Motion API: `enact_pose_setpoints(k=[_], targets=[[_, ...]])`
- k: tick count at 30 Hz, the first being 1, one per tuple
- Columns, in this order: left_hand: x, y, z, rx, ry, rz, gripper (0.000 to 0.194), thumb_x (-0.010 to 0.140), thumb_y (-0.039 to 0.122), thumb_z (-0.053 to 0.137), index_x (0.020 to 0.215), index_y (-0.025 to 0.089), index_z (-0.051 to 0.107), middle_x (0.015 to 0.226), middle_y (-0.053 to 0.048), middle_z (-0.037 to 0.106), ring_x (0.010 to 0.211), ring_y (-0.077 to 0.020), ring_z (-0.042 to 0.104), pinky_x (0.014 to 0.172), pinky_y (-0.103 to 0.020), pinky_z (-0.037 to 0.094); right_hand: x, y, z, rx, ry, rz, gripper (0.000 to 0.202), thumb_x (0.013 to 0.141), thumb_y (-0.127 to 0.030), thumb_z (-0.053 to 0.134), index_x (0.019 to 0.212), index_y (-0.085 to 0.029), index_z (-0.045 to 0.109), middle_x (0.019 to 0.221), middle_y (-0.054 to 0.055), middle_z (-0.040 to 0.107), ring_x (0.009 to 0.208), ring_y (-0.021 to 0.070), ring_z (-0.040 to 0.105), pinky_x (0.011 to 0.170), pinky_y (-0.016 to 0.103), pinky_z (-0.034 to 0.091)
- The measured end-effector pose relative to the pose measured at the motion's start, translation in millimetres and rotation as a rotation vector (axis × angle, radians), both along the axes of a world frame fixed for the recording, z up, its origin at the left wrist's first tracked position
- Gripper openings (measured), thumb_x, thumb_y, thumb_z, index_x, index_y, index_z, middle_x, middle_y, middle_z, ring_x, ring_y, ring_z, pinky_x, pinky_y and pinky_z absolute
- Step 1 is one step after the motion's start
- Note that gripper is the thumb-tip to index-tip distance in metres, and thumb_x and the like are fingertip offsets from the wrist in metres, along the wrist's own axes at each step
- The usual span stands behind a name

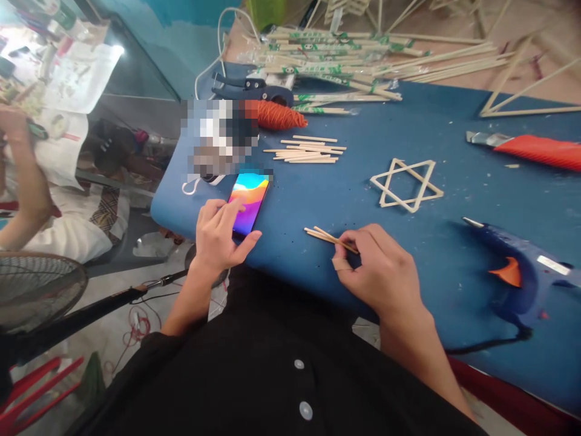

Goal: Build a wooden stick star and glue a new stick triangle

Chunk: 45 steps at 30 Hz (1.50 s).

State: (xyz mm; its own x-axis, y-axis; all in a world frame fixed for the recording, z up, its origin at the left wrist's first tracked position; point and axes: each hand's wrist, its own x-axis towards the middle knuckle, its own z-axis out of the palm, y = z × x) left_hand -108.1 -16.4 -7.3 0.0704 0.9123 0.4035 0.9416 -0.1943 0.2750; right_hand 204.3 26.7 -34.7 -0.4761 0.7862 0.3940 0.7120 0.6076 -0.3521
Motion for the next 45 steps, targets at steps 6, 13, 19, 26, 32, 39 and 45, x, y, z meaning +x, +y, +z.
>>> enact_pose_setpoints(k=[6, 13, 19, 26, 32, 39, 45], targets=[[4, 50, 31.9, -0.259, 0.001, -0.142, 0.095, 0.105, 0.082, 0.038, 0.172, 0.015, 0.044, 0.137, -0.015, 0.078, 0.115, -0.0329, 0.064, 0.110, -0.047, 0.050, -1, 0, 0.7, 0.000, 0.014, -0.006, 0.006, 0.099, -0.015, 0.062, 0.099, -0.021, 0.062, 0.090, 0.005, 0.066, 0.079, 0.0189, 0.063, 0.069, 0.032, 0.050], [-11, 52, 18.0, 0.263, -0.123, -0.187, 0.079, 0.110, 0.076, 0.032, 0.158, 0.022, 0.063, 0.128, -0.011, 0.083, 0.101, -0.0287, 0.071, 0.093, -0.043, 0.058, 0, 2, -2.7, 0.056, 0.030, 0.004, 0.004, 0.098, -0.016, 0.064, 0.098, -0.020, 0.063, 0.088, 0.002, 0.064, 0.077, 0.0165, 0.063, 0.070, 0.029, 0.052], [-36, 15, -23.8, 0.515, -0.197, -0.088, 0.068, 0.108, 0.071, 0.043, 0.143, 0.023, 0.076, 0.102, -0.009, 0.086, 0.085, -0.0280, 0.070, 0.073, -0.042, 0.057, -1, 3, -1.4, 0.044, 0.029, 0.010, 0.004, 0.097, -0.015, 0.065, 0.097, -0.019, 0.063, 0.087, 0.002, 0.063, 0.076, 0.0157, 0.063, 0.070, 0.029, 0.052], [-36, 12, -30.3, 0.522, -0.109, -0.193, 0.070, 0.107, 0.073, 0.047, 0.136, 0.017, 0.078, 0.092, -0.010, 0.084, 0.075, -0.0262, 0.062, 0.071, -0.042, 0.055, 0, 3, -1.8, 0.026, 0.045, 0.012, 0.003, 0.096, -0.015, 0.065, 0.097, -0.018, 0.064, 0.087, 0.002, 0.064, 0.075, 0.0152, 0.062, 0.070, 0.029, 0.051], [-33, 13, -34.3, 0.511, -0.129, -0.242, 0.087, 0.102, 0.089, 0.041, 0.141, 0.019, 0.076, 0.093, -0.010, 0.084, 0.077, -0.0273, 0.064, 0.068, -0.042, 0.053, -1, 4, -0.4, 0.011, 0.031, 0.014, 0.002, 0.097, -0.016, 0.065, 0.096, -0.017, 0.064, 0.086, 0.002, 0.063, 0.075, 0.0154, 0.061, 0.069, 0.029, 0.049], [-18, 11, -32.7, 0.536, -0.160, -0.213, 0.091, 0.101, 0.091, 0.031, 0.146, 0.023, 0.073, 0.084, -0.006, 0.084, 0.078, -0.0279, 0.065, 0.065, -0.043, 0.053, -2, 5, 1.1, -0.001, 0.011, 0.007, 0.002, 0.097, -0.016, 0.065, 0.095, -0.017, 0.065, 0.085, 0.001, 0.062, 0.073, 0.0149, 0.059, 0.066, 0.030, 0.047], [-25, 7, -45.7, 0.585, -0.148, -0.227, 0.093, 0.098, 0.093, 0.032, 0.141, 0.023, 0.076, 0.073, -0.006, 0.078, 0.070, -0.0269, 0.062, 0.061, -0.041, 0.048, -2, 5, 0.0, 0.022, -0.015, -0.020, 0.002, 0.096, -0.016, 0.066, 0.098, -0.017, 0.067, 0.084, 0.001, 0.063, 0.072, 0.0149, 0.059, 0.064, 0.030, 0.047]])
